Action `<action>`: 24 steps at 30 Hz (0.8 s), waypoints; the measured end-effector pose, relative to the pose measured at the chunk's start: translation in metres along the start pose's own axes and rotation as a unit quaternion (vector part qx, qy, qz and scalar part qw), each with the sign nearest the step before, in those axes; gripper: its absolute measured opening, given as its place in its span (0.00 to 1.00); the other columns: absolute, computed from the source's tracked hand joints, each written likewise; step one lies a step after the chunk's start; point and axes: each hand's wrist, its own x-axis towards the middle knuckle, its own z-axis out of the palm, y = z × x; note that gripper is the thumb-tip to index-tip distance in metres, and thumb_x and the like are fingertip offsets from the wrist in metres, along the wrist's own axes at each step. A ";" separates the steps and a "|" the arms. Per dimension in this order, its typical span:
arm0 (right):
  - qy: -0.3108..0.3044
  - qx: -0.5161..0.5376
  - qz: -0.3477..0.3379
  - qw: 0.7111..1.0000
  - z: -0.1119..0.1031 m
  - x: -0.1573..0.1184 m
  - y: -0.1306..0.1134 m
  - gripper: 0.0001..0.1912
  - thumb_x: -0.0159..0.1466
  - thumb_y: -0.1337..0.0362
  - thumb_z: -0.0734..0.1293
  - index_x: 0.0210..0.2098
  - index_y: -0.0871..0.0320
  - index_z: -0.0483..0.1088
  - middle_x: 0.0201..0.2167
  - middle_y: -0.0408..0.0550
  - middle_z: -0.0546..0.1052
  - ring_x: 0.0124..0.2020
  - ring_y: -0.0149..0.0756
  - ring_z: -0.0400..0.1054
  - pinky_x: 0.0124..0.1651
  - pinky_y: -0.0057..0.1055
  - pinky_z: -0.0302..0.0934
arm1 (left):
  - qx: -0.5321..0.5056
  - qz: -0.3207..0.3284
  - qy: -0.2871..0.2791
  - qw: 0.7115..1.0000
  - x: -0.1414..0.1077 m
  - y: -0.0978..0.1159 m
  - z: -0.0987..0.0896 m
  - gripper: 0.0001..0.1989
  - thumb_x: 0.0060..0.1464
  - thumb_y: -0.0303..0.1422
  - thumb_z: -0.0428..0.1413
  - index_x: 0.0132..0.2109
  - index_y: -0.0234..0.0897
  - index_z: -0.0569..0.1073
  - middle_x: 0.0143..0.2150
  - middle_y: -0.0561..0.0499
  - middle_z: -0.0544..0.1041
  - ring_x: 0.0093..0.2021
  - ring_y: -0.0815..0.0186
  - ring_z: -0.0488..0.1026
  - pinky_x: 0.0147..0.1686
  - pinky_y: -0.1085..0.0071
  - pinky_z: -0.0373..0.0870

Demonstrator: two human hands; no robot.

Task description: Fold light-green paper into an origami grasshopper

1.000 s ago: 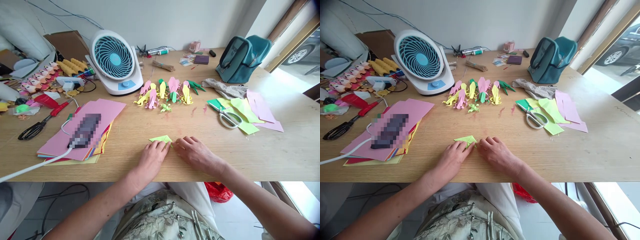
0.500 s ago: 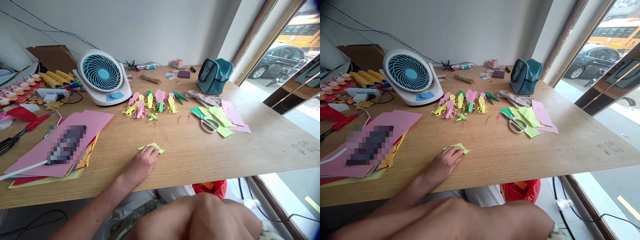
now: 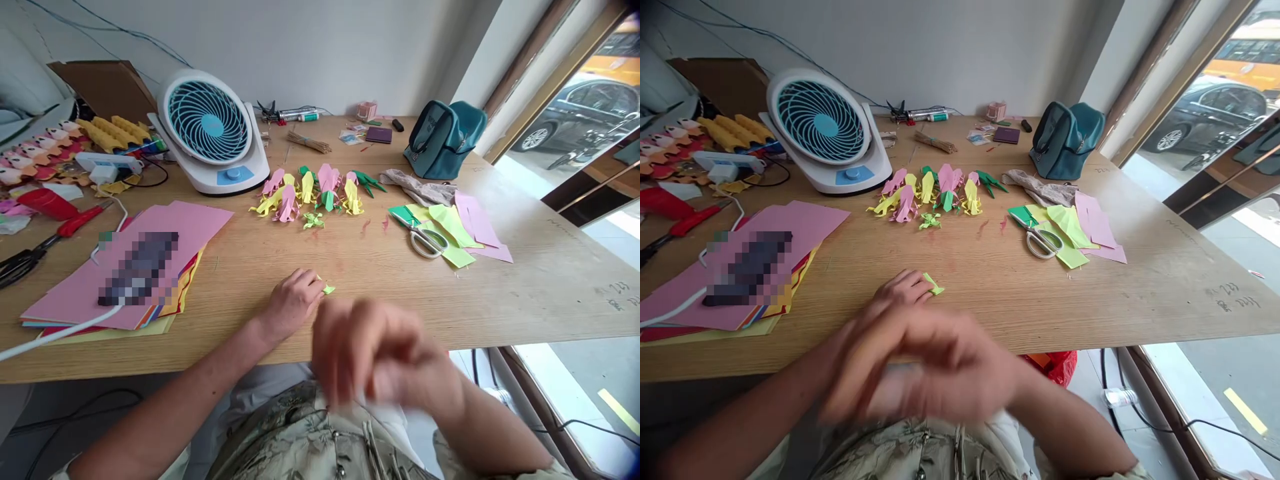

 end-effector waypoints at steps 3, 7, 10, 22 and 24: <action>0.147 0.059 0.116 0.981 -0.002 0.000 0.053 0.11 0.72 0.67 0.56 0.48 0.58 0.68 0.40 0.51 0.75 0.40 0.34 0.71 0.43 0.33 0.67 | -0.037 -0.015 -0.003 0.999 0.002 -0.006 0.001 0.03 0.61 0.26 0.56 0.39 0.35 0.75 0.39 0.48 0.74 0.44 0.61 0.71 0.43 0.65 0.71; 0.071 -0.040 0.194 0.978 0.010 -0.009 0.104 0.12 0.66 0.71 0.64 0.48 0.59 0.70 0.43 0.52 0.74 0.42 0.37 0.70 0.46 0.35 0.65 | -0.124 -0.016 0.002 0.992 0.004 -0.016 0.003 0.06 0.60 0.22 0.55 0.39 0.34 0.76 0.37 0.49 0.74 0.42 0.65 0.72 0.42 0.70 0.69; -0.009 -0.151 0.166 0.975 0.021 -0.010 0.110 0.13 0.66 0.68 0.65 0.50 0.59 0.70 0.45 0.54 0.73 0.46 0.42 0.67 0.50 0.38 0.62 | -0.171 -0.018 0.017 0.985 0.004 -0.020 0.005 0.07 0.59 0.21 0.55 0.39 0.34 0.76 0.37 0.49 0.74 0.40 0.66 0.73 0.41 0.72 0.68; -0.056 -0.314 0.104 0.942 0.032 -0.001 0.108 0.11 0.70 0.70 0.59 0.47 0.60 0.70 0.35 0.49 0.74 0.35 0.39 0.65 0.38 0.34 0.54 | -0.209 -0.017 0.009 0.978 0.002 -0.029 0.008 0.06 0.59 0.24 0.55 0.41 0.36 0.76 0.38 0.49 0.74 0.40 0.65 0.74 0.40 0.72 0.68; -0.040 -0.299 0.110 0.947 0.034 -0.001 0.109 0.10 0.70 0.70 0.58 0.45 0.60 0.71 0.33 0.49 0.73 0.34 0.38 0.65 0.38 0.33 0.55 | -0.199 -0.022 0.005 0.980 0.003 -0.028 0.009 0.06 0.58 0.24 0.56 0.41 0.36 0.76 0.39 0.49 0.73 0.40 0.66 0.73 0.39 0.72 0.68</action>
